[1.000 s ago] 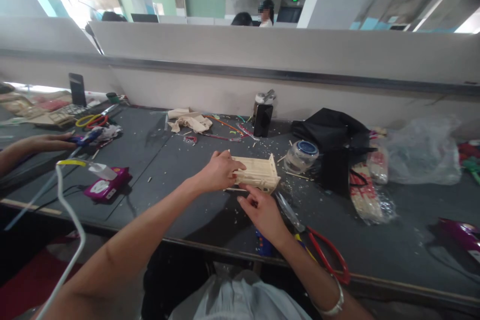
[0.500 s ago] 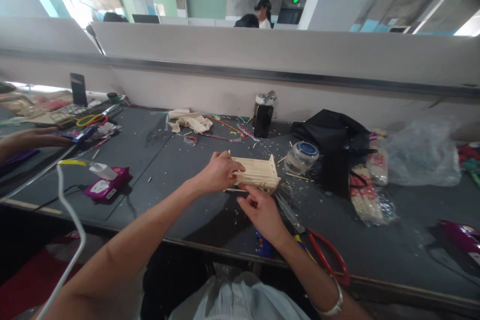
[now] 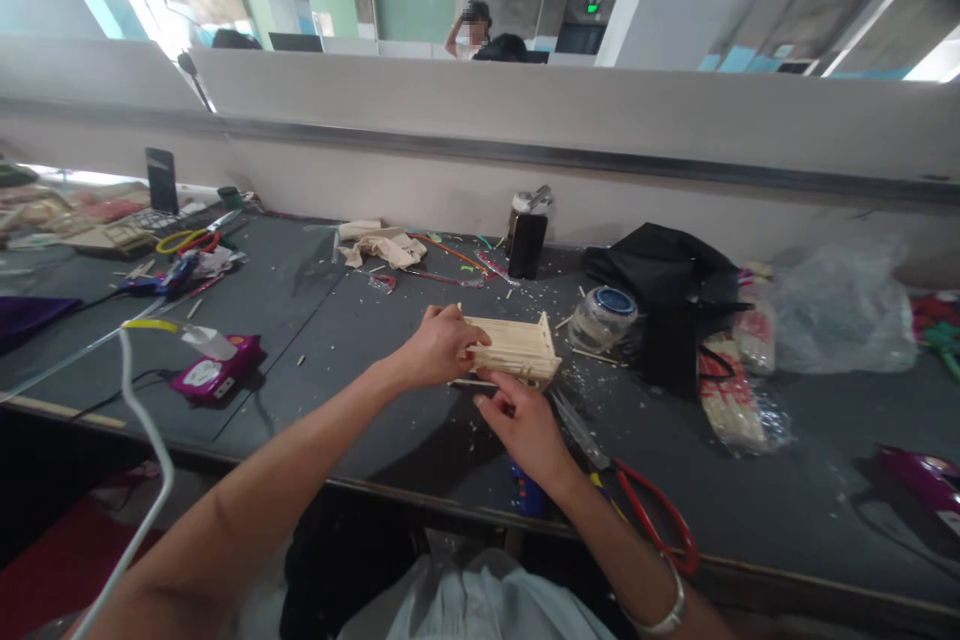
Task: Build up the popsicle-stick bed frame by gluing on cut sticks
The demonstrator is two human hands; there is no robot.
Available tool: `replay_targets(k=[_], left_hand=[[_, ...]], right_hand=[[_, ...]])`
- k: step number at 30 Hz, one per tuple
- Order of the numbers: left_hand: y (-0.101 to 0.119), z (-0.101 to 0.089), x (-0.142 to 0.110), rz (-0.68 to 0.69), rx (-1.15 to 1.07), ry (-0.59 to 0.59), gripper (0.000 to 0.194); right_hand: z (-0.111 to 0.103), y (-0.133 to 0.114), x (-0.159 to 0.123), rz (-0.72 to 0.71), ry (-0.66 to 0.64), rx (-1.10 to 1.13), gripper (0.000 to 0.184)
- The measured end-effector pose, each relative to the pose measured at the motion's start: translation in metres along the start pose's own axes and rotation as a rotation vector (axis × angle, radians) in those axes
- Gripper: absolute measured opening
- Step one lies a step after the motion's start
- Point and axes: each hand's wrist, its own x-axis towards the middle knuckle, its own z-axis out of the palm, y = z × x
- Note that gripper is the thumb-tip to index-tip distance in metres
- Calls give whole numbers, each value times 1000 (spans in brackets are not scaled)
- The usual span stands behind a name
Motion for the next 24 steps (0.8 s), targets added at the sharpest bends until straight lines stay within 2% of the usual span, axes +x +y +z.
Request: replay_targets(k=[10,16,20,24], left_hand=[[-2,1,-1,12,-6,5,31],[-7,-9,-10,87,-52,3,38],[-14,-7,-29,49,-130,113,56],[-17,17,-49,-86,-308,243,66]], right_hand=[[-1,0,0,-2,-11,1,33],[-7,-3,-8,19,-18,3,35],[-14,-8,-11,31,-8,7,40],[-13,-10,-11,26,2,17,41]])
